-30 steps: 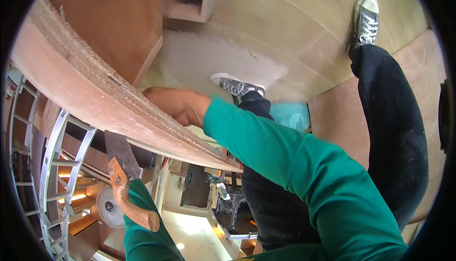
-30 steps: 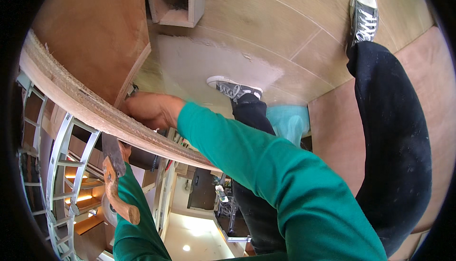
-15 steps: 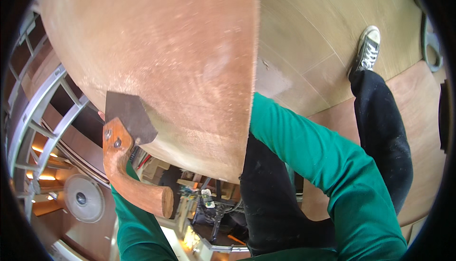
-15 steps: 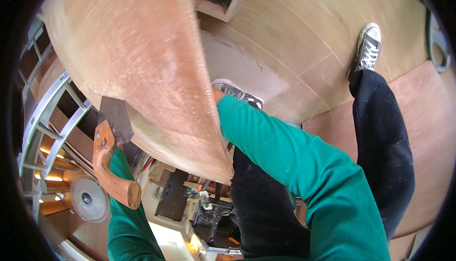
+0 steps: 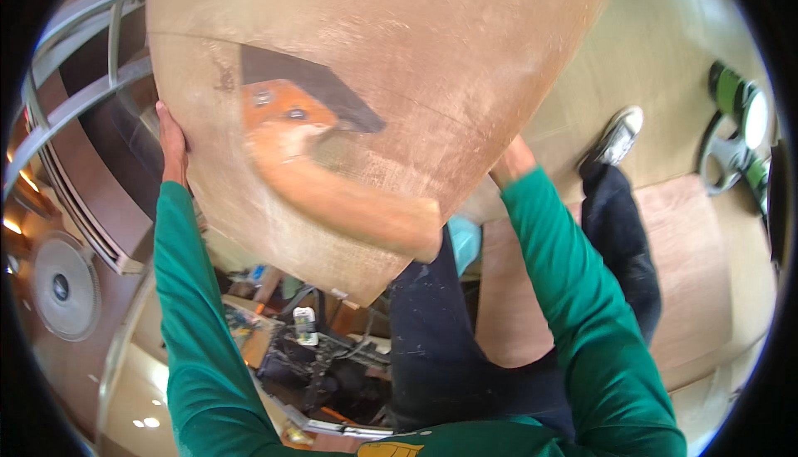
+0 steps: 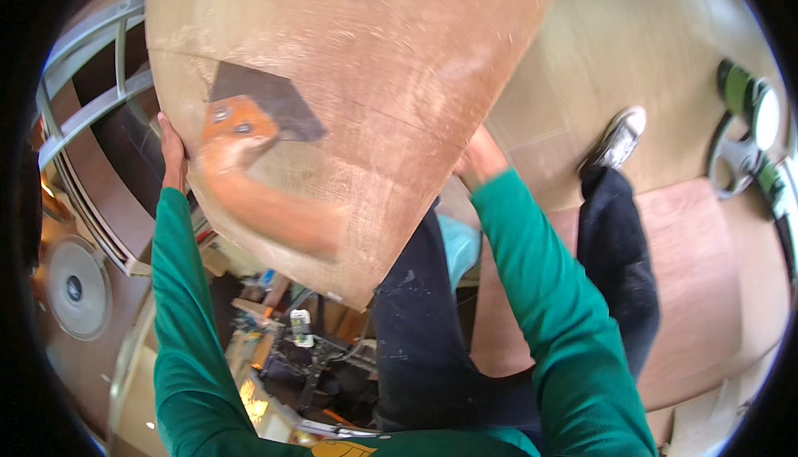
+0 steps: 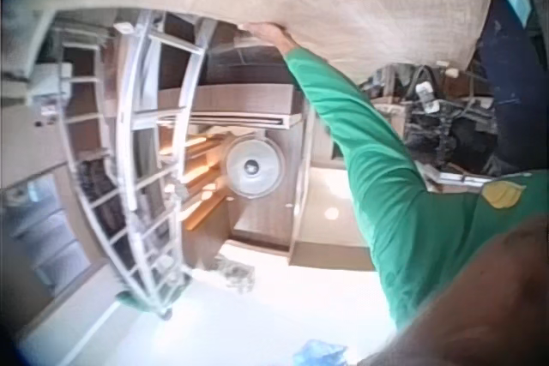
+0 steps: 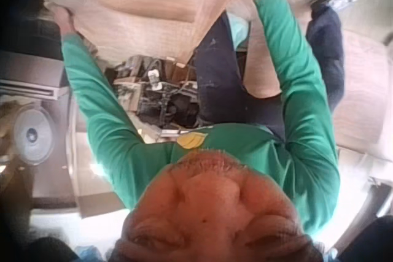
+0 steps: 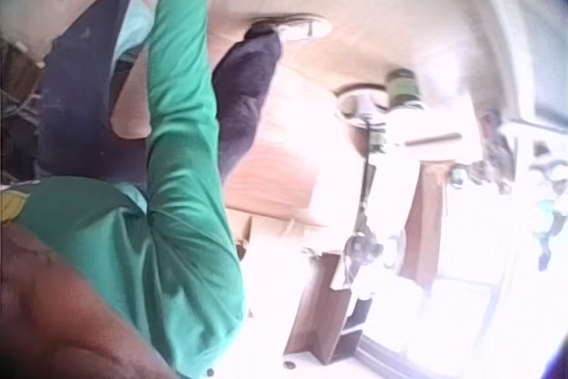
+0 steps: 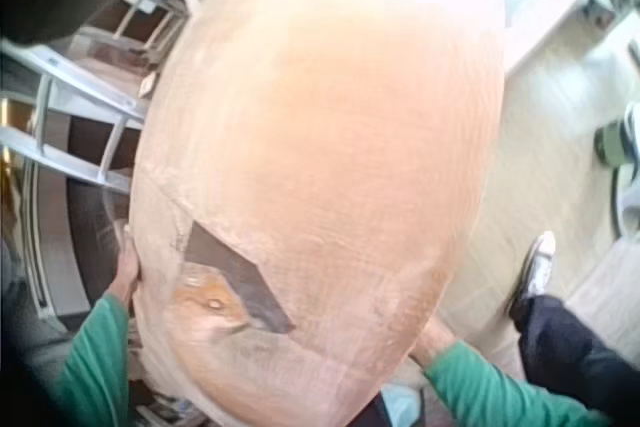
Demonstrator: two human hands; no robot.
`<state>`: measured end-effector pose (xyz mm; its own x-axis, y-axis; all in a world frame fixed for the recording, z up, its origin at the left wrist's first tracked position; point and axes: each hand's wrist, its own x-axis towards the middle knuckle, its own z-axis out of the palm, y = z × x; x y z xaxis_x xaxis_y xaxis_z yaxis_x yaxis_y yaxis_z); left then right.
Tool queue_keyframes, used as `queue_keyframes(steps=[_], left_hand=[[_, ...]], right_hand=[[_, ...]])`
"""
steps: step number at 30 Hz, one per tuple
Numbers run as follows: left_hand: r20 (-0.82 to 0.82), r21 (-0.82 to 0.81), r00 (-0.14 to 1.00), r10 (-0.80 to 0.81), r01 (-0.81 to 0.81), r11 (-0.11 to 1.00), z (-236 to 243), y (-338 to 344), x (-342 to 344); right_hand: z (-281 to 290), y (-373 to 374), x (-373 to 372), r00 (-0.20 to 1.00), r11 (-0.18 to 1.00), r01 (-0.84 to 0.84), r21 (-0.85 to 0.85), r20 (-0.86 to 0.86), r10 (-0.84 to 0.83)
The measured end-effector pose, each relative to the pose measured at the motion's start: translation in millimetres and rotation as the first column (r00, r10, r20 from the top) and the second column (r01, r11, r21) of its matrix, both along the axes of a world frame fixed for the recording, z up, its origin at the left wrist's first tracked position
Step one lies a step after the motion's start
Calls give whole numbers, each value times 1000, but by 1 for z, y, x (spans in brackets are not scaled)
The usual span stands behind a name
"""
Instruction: The person uses a hand saw to cut a large sheet of plywood resting on a workbench. They maintain a steady sawing motion to split the board into two pieces.
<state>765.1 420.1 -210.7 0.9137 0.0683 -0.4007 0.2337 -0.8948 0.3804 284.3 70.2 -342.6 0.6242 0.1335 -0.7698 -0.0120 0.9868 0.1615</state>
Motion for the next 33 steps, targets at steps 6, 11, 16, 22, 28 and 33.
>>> queue_keyframes(steps=[6,11,16,22,28,33], left_hand=[[-22,142,981,-193,194,971,1,54,21],[-167,-21,976,-142,140,990,-5,52,29],[-105,80,992,-68,77,994,33,38,4],[-214,286,977,17,46,957,55,0,-5],[-262,27,953,-151,163,986,55,26,9],[-158,77,983,-97,110,991,49,29,-1]], right_hand=[[187,-108,-42,833,339,-508,-792,-552,-40],[311,-55,72,623,-534,-292,-794,-581,524],[301,-32,148,373,-554,-282,-783,-622,689],[299,-34,150,444,-663,-155,-733,-651,616],[447,-86,17,123,-797,-365,-482,-873,472],[482,-87,-11,198,-785,-385,-486,-874,443]])
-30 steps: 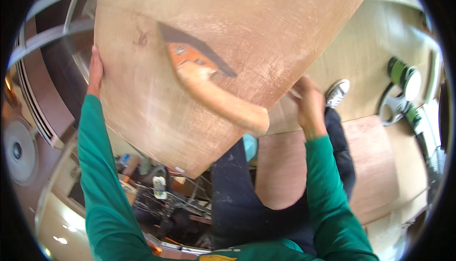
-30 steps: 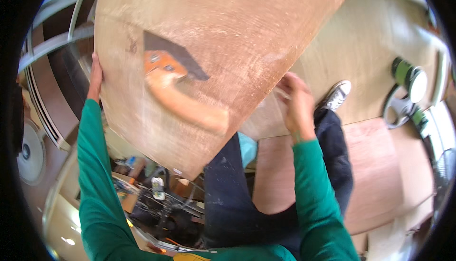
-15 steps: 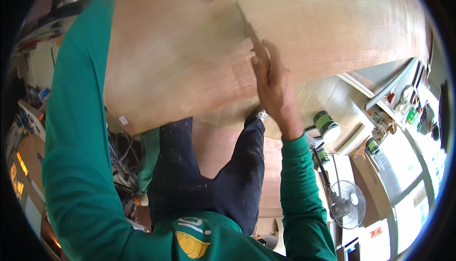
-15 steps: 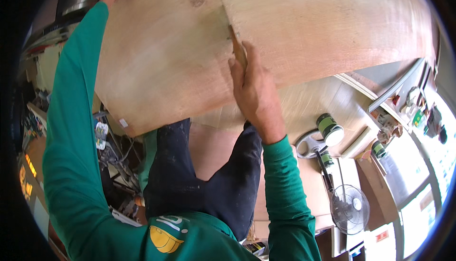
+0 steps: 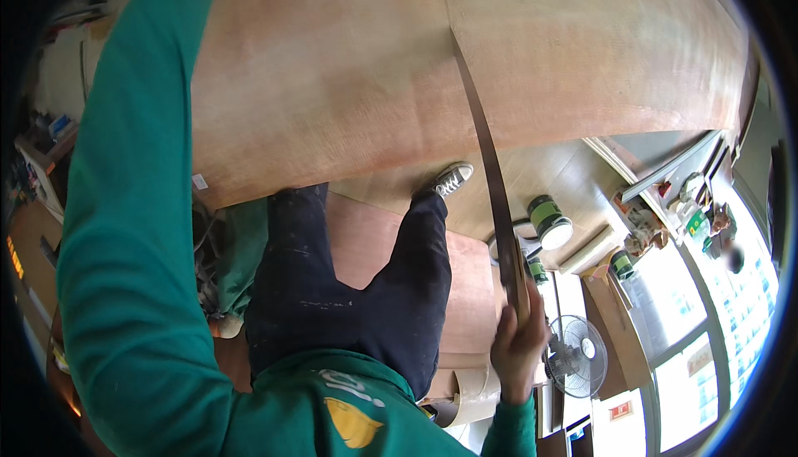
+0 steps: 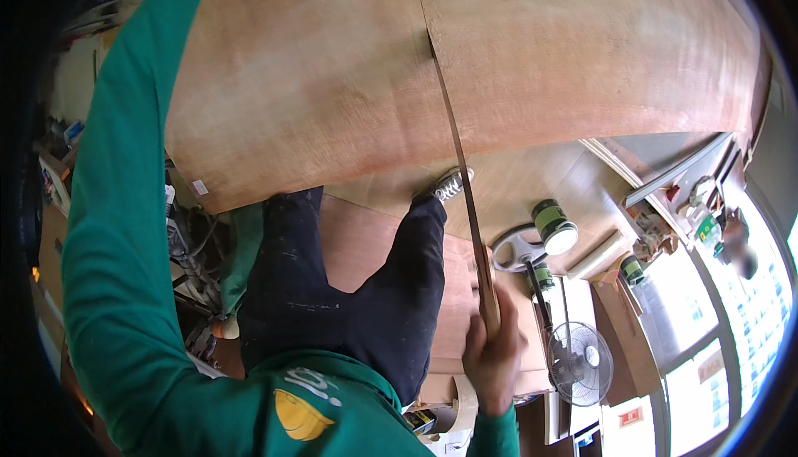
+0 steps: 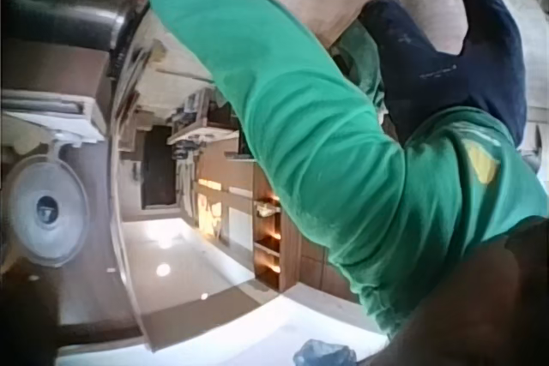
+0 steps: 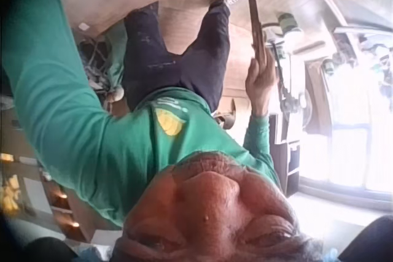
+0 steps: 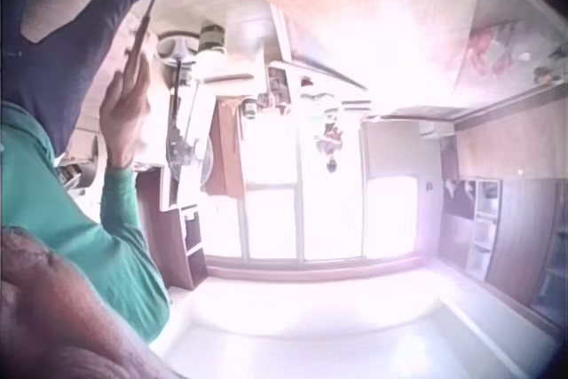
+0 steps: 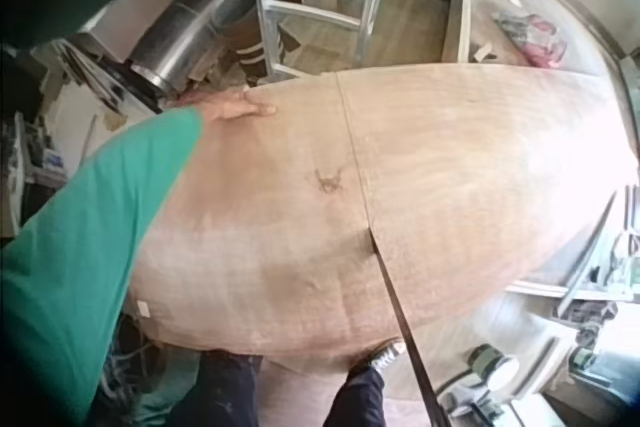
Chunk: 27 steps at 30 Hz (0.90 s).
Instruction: The person uses a hand saw to cut a large sheet of plywood resting on a workbench. They maintain a steady sawing motion to split the board into two pieces.
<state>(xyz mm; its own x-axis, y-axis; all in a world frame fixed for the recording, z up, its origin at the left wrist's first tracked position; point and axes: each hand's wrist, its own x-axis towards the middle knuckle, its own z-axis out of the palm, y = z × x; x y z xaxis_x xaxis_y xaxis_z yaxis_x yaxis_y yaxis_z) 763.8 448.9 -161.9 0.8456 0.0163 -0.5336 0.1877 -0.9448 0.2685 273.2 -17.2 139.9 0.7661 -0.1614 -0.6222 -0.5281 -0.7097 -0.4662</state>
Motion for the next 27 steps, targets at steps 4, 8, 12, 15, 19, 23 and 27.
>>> queue_keyframes(steps=[4,8,12,15,19,23,27], left_hand=[[-62,127,998,-32,40,991,-6,-5,19],[-13,108,1000,19,-17,994,-19,10,20],[-47,100,999,3,2,995,-23,12,12],[-25,67,999,26,-25,997,-25,20,15],[-7,58,1000,18,-17,998,-13,-4,15],[18,19,999,29,-29,999,-23,2,15],[-15,36,1000,8,-7,999,-34,20,14]], right_hand=[[-148,31,74,993,998,40,42,107,-44],[-182,40,120,969,992,2,128,244,-33],[-72,2,18,998,999,-35,-13,43,35],[18,-7,-10,996,997,-81,-19,-27,81],[-49,1,6,991,996,-82,-46,98,86],[-190,49,106,957,994,21,111,284,-52],[-140,30,79,988,996,-12,83,153,-1]])
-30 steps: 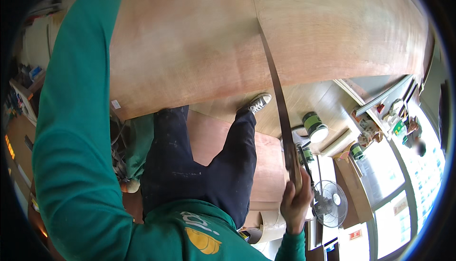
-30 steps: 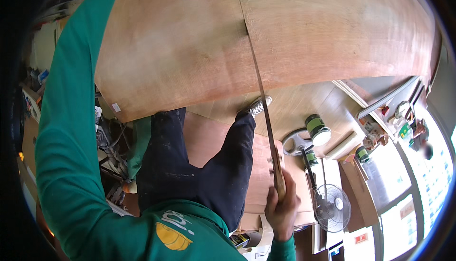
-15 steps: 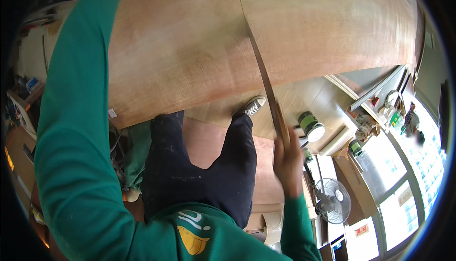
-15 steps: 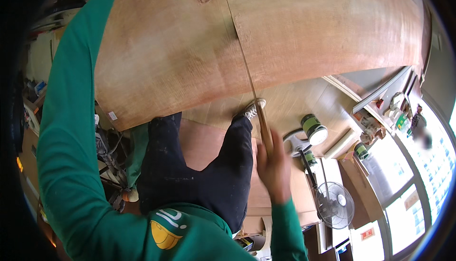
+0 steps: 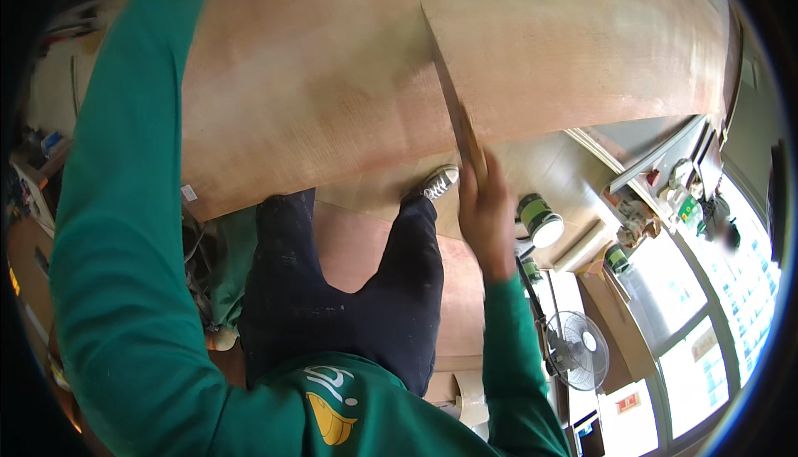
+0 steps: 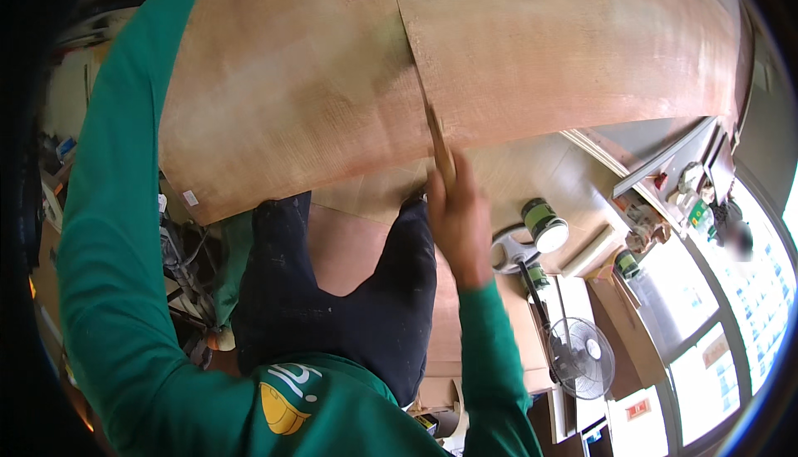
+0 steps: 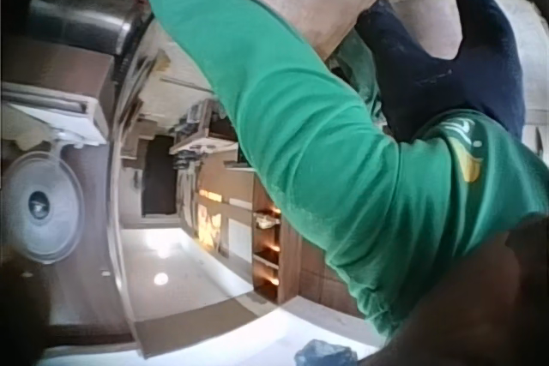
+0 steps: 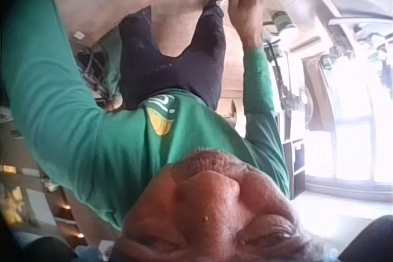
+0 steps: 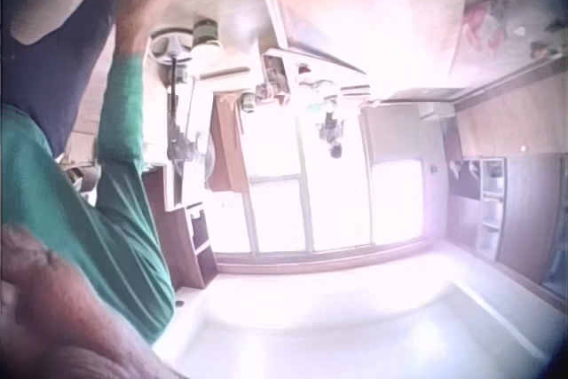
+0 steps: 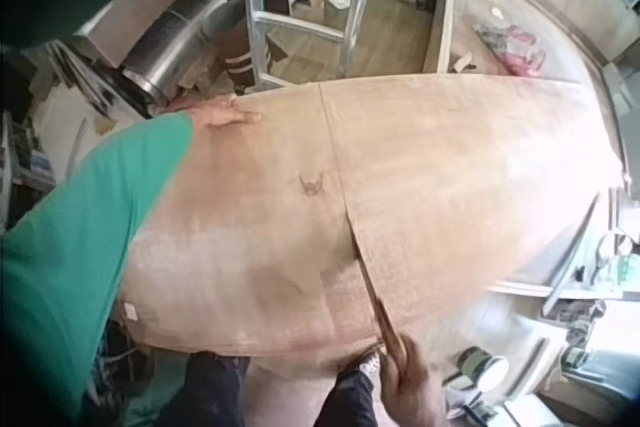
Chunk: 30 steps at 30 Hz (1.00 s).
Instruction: The person uses a hand saw to cut a large sheet of plywood resting on a workbench. They maintain a steady sawing motion to split the board into two pieces.
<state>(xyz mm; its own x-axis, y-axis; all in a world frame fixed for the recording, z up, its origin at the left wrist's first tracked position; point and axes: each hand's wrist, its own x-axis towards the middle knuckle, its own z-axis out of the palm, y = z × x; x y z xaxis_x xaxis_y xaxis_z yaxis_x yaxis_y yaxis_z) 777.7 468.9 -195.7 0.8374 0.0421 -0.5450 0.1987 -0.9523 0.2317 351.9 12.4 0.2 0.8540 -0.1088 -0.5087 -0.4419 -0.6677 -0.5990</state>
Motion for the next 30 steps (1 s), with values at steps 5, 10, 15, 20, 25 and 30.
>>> queue_keyframes(steps=[5,10,15,20,25,30], left_hand=[[22,42,1000,-3,2,999,6,11,-6],[13,-131,1000,-20,21,991,29,-25,-6],[44,-16,999,-22,23,1000,24,-20,2],[42,63,998,48,-51,997,0,11,-8],[99,-14,991,94,-93,996,6,-4,-4],[16,-4,1000,-18,19,1000,14,-12,-5]], right_hand=[[166,-37,-78,954,994,-32,-101,-298,0],[15,-9,-15,995,999,43,3,-90,-42],[-39,6,41,999,999,9,48,43,-11],[122,-39,-77,987,988,-115,-101,-127,102],[103,-41,-73,991,992,-78,-98,-117,67],[-40,11,33,997,998,36,42,68,-39]])
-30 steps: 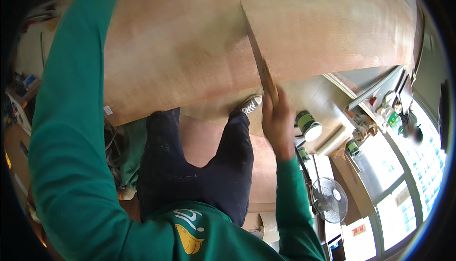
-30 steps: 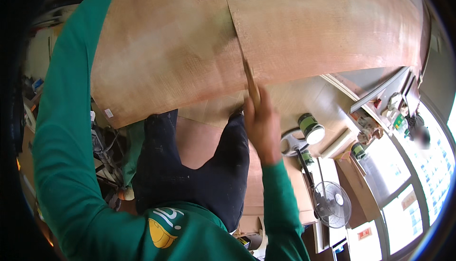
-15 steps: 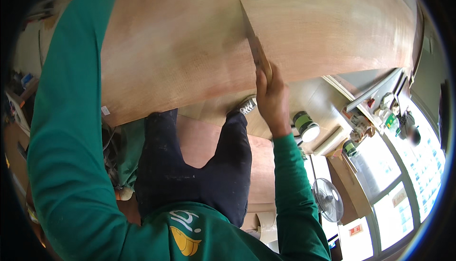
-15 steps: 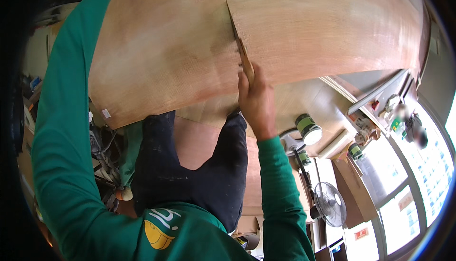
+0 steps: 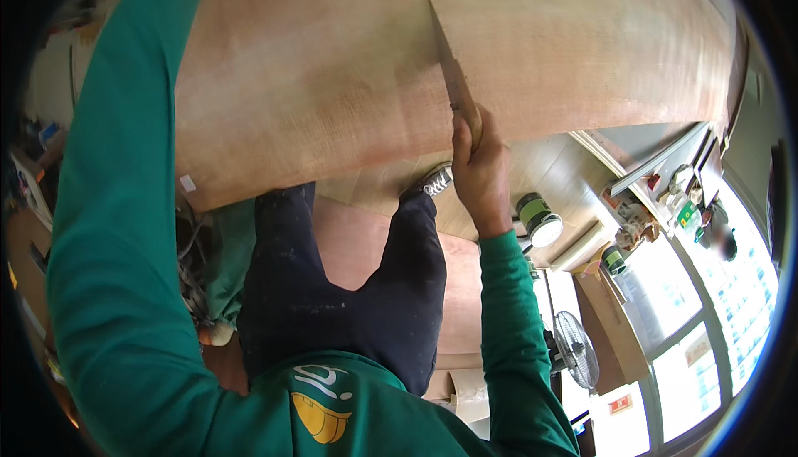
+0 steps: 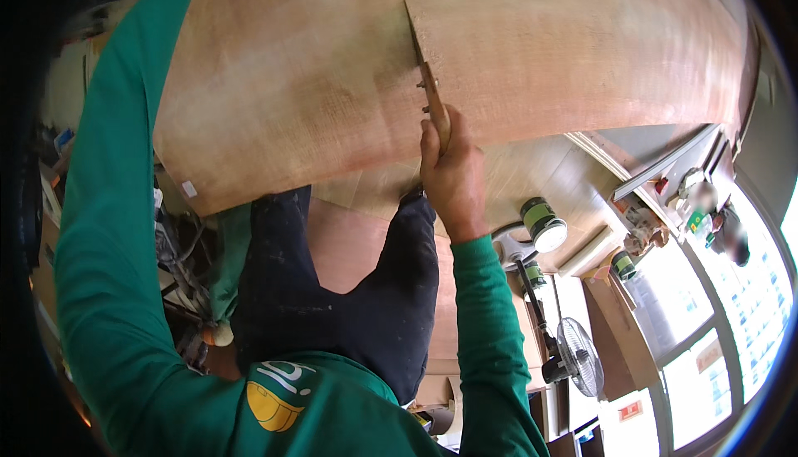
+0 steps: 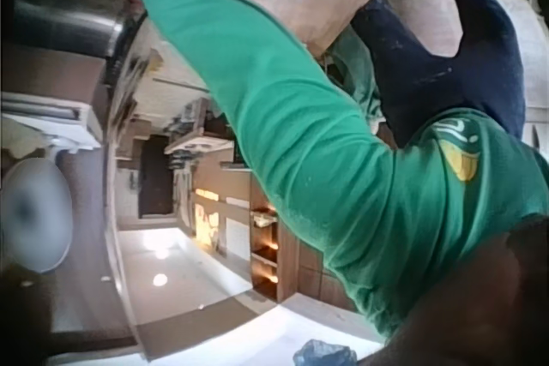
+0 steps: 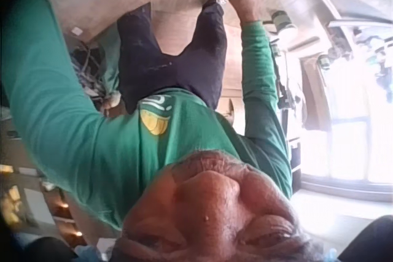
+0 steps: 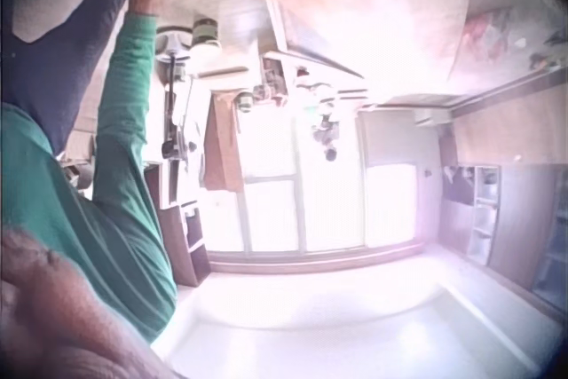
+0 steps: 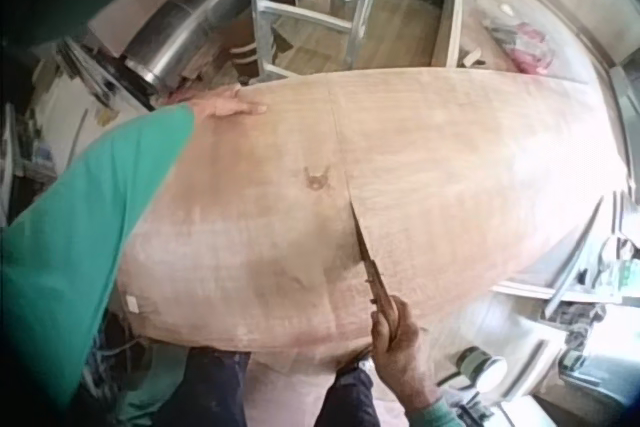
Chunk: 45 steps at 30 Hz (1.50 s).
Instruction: The person uses a hand saw to cut a large sheet of plywood resting on a workbench. They maintain a steady sawing motion to split the board into two pieces.
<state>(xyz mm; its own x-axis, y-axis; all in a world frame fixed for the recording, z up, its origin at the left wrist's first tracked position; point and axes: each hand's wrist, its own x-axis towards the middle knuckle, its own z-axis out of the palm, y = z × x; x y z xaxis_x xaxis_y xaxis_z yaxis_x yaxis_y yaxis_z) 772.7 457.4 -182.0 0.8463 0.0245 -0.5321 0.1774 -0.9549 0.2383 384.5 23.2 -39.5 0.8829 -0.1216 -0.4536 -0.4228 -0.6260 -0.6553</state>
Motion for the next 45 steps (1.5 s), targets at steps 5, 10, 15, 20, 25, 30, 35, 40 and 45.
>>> queue_keyframes(steps=[5,10,15,20,25,30,35,40,45], left_hand=[[-24,-10,999,31,-31,999,2,8,5],[-36,10,995,96,-96,995,7,2,-5],[-22,25,998,65,-64,998,10,-2,6],[-58,-3,993,107,-108,994,1,-2,-6],[-33,19,991,133,-133,991,-10,43,-7],[-198,-171,975,-96,62,983,57,-49,-2],[17,35,997,75,-75,997,21,4,-5],[-92,-4,995,46,-47,999,23,-6,-15],[23,5,999,32,-32,999,1,15,-6]], right_hand=[[102,-44,-95,987,988,-96,-119,-136,80],[188,-61,-122,952,991,-80,-104,-302,45],[-6,-9,-7,999,1000,-23,8,25,23],[58,-22,-37,981,999,-19,-41,-196,11],[222,-65,-125,901,992,-56,-116,-435,0],[61,-39,-77,979,998,38,-47,-200,-46],[-1,-9,-11,999,1000,-27,10,29,27],[185,-58,-130,911,992,7,-124,-408,-58],[134,-57,-114,970,987,-94,-132,-236,61]])
